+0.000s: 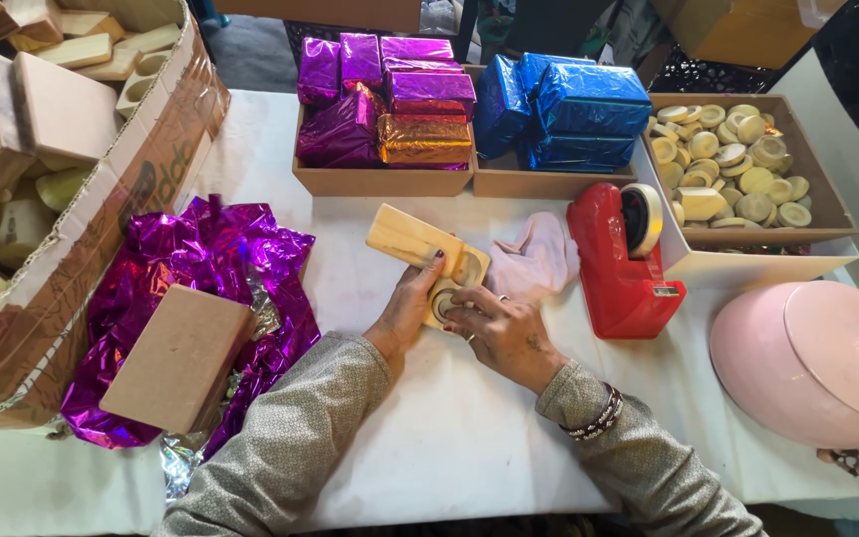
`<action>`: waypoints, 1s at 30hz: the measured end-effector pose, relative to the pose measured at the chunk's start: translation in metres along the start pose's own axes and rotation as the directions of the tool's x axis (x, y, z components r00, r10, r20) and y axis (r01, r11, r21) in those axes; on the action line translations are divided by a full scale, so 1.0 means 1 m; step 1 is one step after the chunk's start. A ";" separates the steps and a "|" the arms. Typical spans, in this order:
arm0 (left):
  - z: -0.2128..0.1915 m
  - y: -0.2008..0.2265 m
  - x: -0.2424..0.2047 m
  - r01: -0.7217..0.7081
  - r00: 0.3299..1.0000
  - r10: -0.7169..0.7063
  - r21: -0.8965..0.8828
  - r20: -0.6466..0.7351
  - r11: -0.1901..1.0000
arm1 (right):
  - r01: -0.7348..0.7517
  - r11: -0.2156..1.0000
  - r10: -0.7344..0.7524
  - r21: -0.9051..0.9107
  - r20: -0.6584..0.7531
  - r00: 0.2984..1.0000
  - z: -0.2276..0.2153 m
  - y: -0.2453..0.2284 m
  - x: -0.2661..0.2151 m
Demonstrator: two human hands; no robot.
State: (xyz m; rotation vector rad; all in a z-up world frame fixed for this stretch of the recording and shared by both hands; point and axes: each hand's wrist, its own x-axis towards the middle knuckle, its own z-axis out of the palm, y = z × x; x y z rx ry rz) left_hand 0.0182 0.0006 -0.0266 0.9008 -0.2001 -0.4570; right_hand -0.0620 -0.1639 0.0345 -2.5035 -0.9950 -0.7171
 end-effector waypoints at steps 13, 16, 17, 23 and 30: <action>-0.008 -0.018 0.006 -0.097 0.995 0.089 0.283 0.042 0.954 | -0.065 0.997 0.054 -0.032 -0.267 0.962 -0.050 0.014 0.007; -0.014 -0.025 0.010 -0.101 0.995 0.091 0.291 0.050 0.951 | -0.197 0.974 0.224 0.109 -0.389 0.894 -0.080 0.035 0.004; -0.015 -0.027 0.010 -0.081 0.996 0.072 0.272 0.043 0.959 | -0.219 0.948 0.305 0.233 -0.457 0.835 -0.087 0.048 0.000; -0.004 -0.014 0.003 -0.038 0.999 0.038 0.302 0.007 0.953 | -0.552 0.693 0.721 0.464 -0.453 0.524 -0.151 0.147 0.004; -0.011 -0.025 0.010 -0.053 0.998 0.042 0.221 0.054 0.974 | -0.833 0.493 0.682 -0.251 -0.483 0.549 -0.157 0.295 -0.065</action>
